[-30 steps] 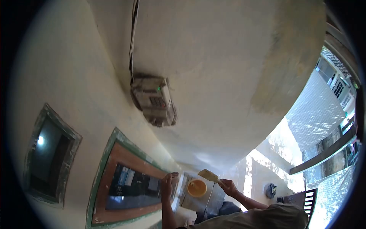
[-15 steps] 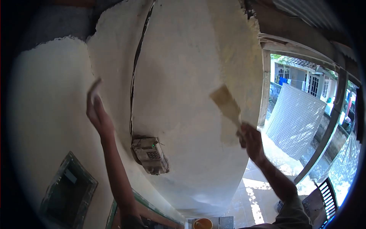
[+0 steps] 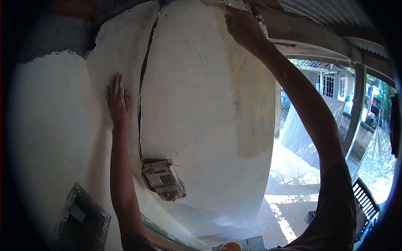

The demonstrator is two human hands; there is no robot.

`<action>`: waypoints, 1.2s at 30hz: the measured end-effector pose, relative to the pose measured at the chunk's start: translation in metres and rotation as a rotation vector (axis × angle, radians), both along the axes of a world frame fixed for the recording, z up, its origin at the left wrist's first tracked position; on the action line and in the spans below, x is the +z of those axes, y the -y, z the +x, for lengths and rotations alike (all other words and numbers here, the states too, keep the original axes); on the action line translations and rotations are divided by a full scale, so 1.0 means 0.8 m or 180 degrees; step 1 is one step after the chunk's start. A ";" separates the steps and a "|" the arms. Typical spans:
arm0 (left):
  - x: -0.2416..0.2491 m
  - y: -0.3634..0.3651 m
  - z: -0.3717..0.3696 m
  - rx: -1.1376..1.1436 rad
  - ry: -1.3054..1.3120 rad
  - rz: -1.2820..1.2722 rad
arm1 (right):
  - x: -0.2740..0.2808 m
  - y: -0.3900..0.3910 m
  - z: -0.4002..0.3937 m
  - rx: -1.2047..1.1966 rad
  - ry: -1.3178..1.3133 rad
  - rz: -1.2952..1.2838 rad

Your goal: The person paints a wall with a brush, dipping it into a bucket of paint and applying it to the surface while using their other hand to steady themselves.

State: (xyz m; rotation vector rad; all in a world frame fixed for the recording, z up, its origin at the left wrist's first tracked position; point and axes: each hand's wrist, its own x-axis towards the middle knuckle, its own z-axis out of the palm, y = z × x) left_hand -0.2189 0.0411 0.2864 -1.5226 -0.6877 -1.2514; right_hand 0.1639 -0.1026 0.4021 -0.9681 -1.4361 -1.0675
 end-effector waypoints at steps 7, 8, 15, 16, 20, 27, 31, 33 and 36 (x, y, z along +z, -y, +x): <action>-0.002 -0.001 -0.002 0.0001 0.0031 0.0006 | 0.015 -0.050 -0.026 -0.0212 0.0218 0.0465; -0.001 -0.002 -0.003 -0.0006 0.0024 0.0003 | 0.016 -0.052 -0.029 -0.0213 0.0219 0.0470; -0.001 -0.003 -0.004 -0.0011 0.0032 0.0029 | 0.033 -0.058 -0.034 -0.0249 -0.0204 -0.0160; -0.001 -0.003 -0.004 -0.0016 0.0034 0.0026 | 0.033 -0.056 -0.036 -0.0277 -0.0234 -0.0264; -0.001 -0.001 -0.003 -0.0043 0.0032 0.0054 | 0.003 -0.015 -0.056 -0.0159 -0.0189 -0.0373; -0.001 -0.006 -0.005 0.0016 0.0051 0.0052 | 0.034 -0.029 -0.016 -0.0604 0.0694 0.0041; -0.002 -0.003 -0.003 0.0058 0.0064 0.0050 | 0.073 -0.052 -0.019 -0.0720 0.0061 0.0017; -0.002 -0.003 -0.003 0.0044 0.0075 0.0052 | 0.065 -0.047 -0.019 -0.0631 -0.0161 -0.0027; -0.002 -0.004 -0.004 0.0071 0.0060 0.0046 | 0.050 -0.045 -0.012 -0.1305 0.0527 -0.0214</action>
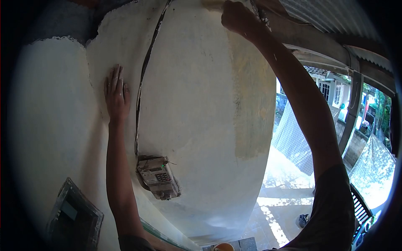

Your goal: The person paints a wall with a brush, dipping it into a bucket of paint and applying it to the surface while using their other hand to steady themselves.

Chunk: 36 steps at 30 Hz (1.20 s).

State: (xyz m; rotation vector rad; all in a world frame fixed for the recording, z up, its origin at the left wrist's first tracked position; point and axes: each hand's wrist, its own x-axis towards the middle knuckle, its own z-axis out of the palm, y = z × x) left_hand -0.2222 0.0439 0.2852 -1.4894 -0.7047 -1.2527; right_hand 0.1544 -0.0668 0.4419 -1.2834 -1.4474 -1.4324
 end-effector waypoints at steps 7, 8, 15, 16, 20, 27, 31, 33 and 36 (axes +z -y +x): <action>-0.002 -0.002 0.001 -0.0142 -0.0060 0.0066 | -0.150 0.078 -0.038 0.0004 0.0208 -0.0707; -0.002 -0.002 0.002 -0.0141 -0.0052 0.0069 | -0.173 0.085 -0.040 -0.0030 0.0183 -0.0974; -0.001 0.028 0.017 -0.1401 0.0612 -0.0527 | -0.332 0.144 -0.032 0.0097 0.0269 -0.2700; -0.011 0.048 0.033 -0.1501 0.0606 -0.0190 | -0.338 0.153 -0.034 0.0126 0.0259 -0.2716; -0.069 0.101 0.129 -0.1842 -0.0194 0.0048 | -0.341 0.157 -0.040 0.0254 -0.0180 -0.3841; -0.102 0.057 0.208 -0.1095 -0.0165 -0.0441 | -0.261 0.113 -0.033 0.0056 -0.0112 -0.3090; -0.104 0.044 0.213 -0.0826 -0.0047 -0.0549 | -0.179 0.113 -0.031 0.0037 -0.0120 -0.2518; -0.104 0.042 0.214 -0.0715 -0.0040 -0.0570 | -0.135 0.115 -0.032 -0.0063 -0.0118 -0.2089; -0.107 0.040 0.212 -0.0547 -0.0049 -0.0622 | -0.067 0.096 -0.020 -0.0022 -0.0042 -0.1472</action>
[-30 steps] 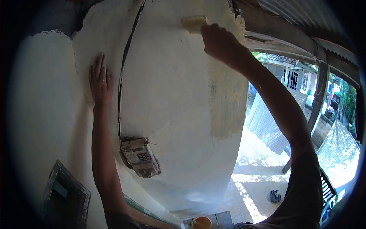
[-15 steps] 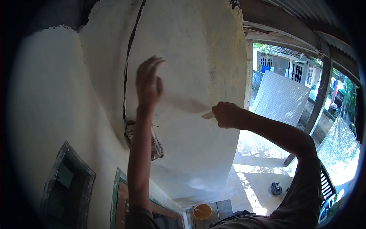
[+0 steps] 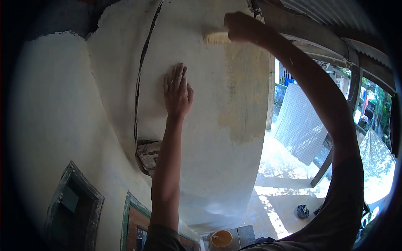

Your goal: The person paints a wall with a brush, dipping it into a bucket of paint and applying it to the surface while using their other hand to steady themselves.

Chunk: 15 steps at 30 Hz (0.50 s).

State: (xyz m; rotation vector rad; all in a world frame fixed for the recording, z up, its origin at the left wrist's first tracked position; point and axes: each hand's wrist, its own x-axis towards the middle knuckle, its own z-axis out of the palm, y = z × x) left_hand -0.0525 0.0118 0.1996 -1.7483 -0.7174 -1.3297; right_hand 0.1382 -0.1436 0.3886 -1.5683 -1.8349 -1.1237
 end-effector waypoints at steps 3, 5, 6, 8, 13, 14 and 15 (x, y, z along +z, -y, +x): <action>0.001 0.000 -0.001 -0.0012 0.0015 0.0044 | 0.071 -0.042 0.031 -0.0052 0.0434 0.0264; 0.001 0.001 0.000 0.0001 0.0020 0.0052 | 0.101 -0.032 0.013 -0.0824 0.0512 -0.0058; 0.001 0.001 0.001 -0.0017 0.0024 0.0038 | 0.118 -0.046 0.025 -0.0676 0.0432 0.0183; 0.001 0.002 0.000 0.0048 0.0031 0.0054 | 0.127 -0.060 0.042 -0.0570 0.0435 0.0484; 0.001 0.002 0.000 0.0060 0.0031 0.0086 | 0.134 -0.077 0.065 0.0066 0.0477 0.2152; 0.000 0.001 0.000 0.0050 0.0035 0.0092 | 0.127 -0.083 0.068 0.0065 0.0474 0.2149; 0.000 0.000 0.001 0.0047 0.0033 0.0081 | 0.115 -0.092 0.073 -0.0071 0.0463 0.1584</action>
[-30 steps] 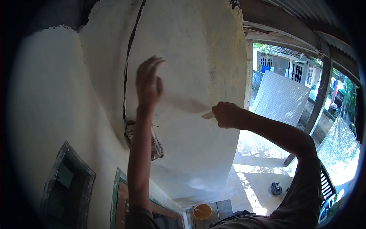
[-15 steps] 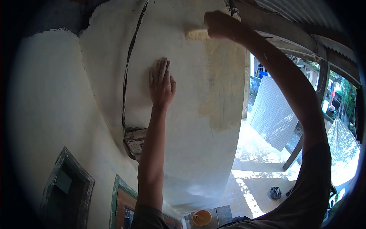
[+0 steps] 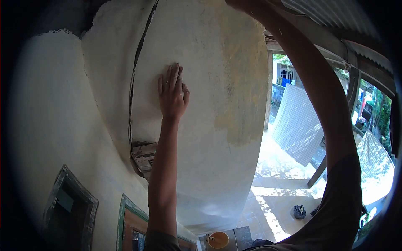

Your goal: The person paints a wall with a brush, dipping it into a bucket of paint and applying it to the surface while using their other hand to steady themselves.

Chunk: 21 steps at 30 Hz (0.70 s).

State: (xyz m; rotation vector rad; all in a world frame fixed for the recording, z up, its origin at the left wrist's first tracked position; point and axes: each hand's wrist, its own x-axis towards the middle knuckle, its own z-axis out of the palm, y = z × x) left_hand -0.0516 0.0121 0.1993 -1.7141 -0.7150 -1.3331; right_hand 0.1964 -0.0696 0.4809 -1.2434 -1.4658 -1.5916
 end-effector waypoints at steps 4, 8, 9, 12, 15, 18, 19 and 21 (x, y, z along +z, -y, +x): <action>0.000 0.000 -0.001 -0.0030 0.0005 0.0034 | -0.112 0.036 -0.035 0.0465 -0.0648 -0.1010; 0.000 -0.001 0.000 -0.0047 0.0011 0.0061 | -0.236 0.062 -0.049 0.0005 -0.0248 -0.0973; -0.001 -0.003 0.001 -0.0061 -0.0007 0.0032 | -0.263 0.068 -0.051 -0.0048 -0.0321 -0.1221; -0.001 -0.005 0.001 -0.0074 0.0021 0.0102 | -0.348 0.092 -0.060 -0.0245 -0.0527 -0.1956; 0.001 -0.003 0.001 -0.0089 0.0015 0.0141 | -0.448 0.110 -0.056 -0.0160 -0.0243 -0.2027; -0.002 -0.003 0.001 -0.0102 0.0017 0.0189 | -0.509 0.136 -0.058 -0.0014 -0.0520 -0.3129; -0.002 -0.004 0.002 -0.0082 0.0019 0.0189 | -0.522 0.148 -0.060 -0.0021 -0.0506 -0.3410; 0.000 -0.004 0.002 -0.0058 0.0020 0.0215 | -0.523 0.155 -0.062 -0.0021 -0.0487 -0.3666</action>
